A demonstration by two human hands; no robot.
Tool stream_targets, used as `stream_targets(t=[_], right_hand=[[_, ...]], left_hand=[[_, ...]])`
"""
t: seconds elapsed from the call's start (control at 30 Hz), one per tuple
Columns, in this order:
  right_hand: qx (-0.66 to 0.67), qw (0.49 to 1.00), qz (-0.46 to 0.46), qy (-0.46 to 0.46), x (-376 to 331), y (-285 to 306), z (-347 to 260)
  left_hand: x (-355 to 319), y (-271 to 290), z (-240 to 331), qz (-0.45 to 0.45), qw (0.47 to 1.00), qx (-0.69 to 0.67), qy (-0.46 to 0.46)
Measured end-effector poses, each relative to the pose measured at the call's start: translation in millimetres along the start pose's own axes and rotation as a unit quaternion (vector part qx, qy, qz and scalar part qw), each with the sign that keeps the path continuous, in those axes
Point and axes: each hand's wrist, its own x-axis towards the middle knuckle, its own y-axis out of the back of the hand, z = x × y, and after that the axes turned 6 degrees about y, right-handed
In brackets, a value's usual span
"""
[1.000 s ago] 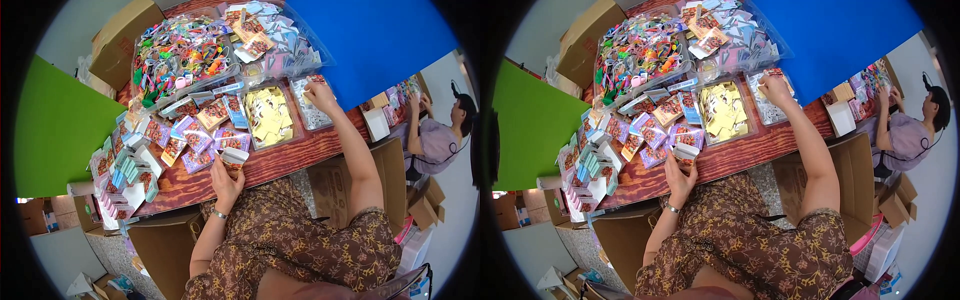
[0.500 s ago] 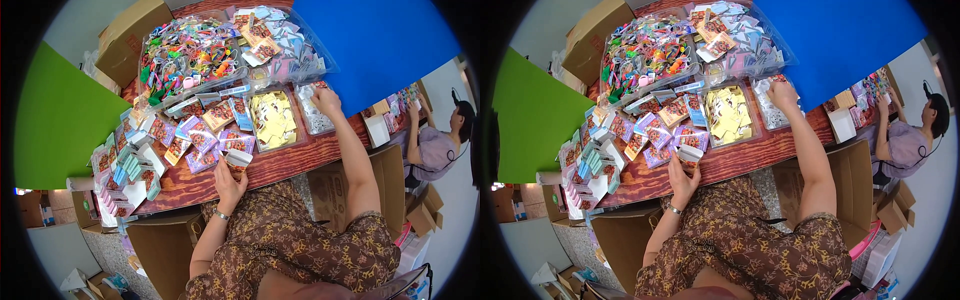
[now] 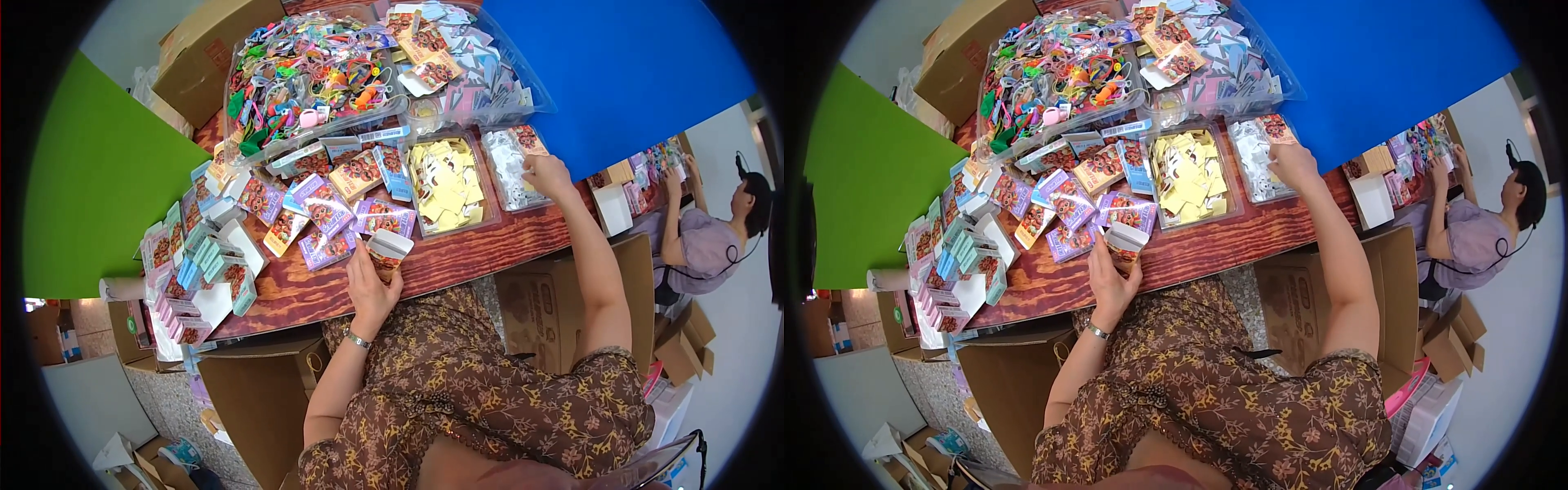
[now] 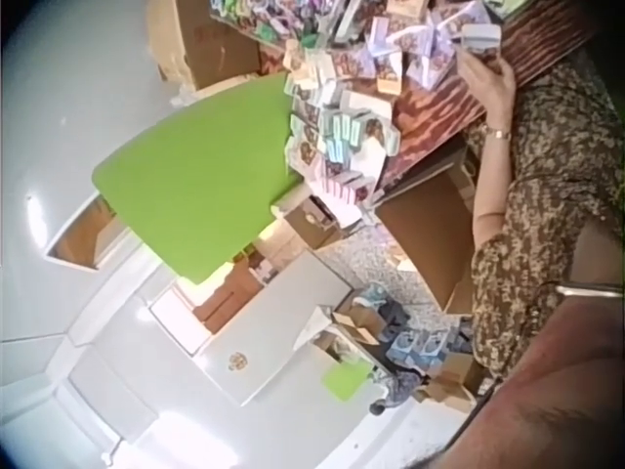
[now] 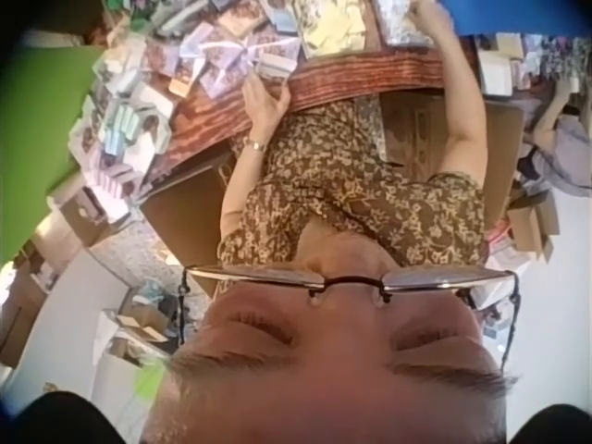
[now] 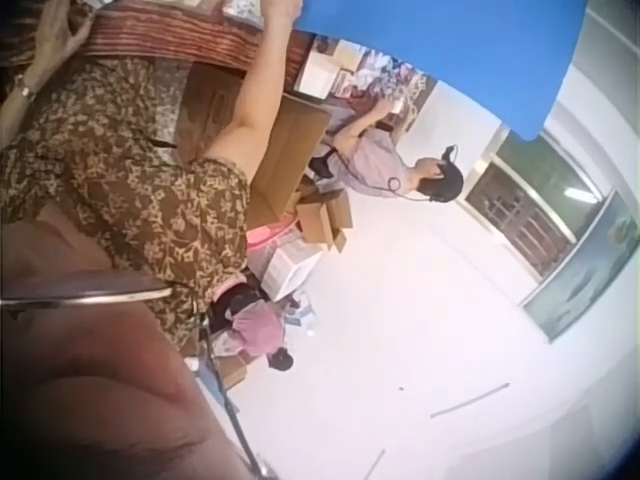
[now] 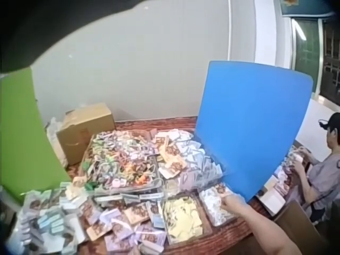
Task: Sort and organize small packaged items on a table.
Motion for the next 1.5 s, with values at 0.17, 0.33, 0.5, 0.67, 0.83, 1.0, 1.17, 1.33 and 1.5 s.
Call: stream_targets(t=[0.17,0.33,0.5,0.67,0.83,1.0,1.17,1.33,1.5], right_hand=[[0.017,1.0,0.005,-0.011,-7,11,-14],[-0.007,1.0,-0.003,0.017,0,8,-28],[-0.077,0.996,0.0,0.035,4,-20,-17],[0.017,0.99,0.135,0.037,-4,-4,-10],[0.282,0.952,0.111,-0.036,-1,14,-6],[0.059,0.992,0.106,0.025,-4,4,-3],[0.175,0.977,0.12,0.03,-2,8,-2],[0.195,0.978,0.052,-0.056,-9,16,-17],[0.139,0.972,0.17,0.078,-14,6,-10]], left_hand=[[-2,0,-1,-0.002,1.0,-0.005,0.007],[0,0,-2,-0.004,1.0,-0.01,0.0],[0,1,0,-0.003,1.0,-0.007,-0.007],[-2,2,-2,-0.001,1.0,-0.006,-0.005],[-1,0,-1,0.005,1.0,-0.003,-0.01],[-3,1,2,0.003,1.0,-0.009,-0.006],[-3,-2,-2,0.0,1.0,-0.02,0.002],[-3,-1,-1,0.004,1.0,-0.011,0.006],[-3,0,-1,-0.007,1.0,-0.013,0.005]])
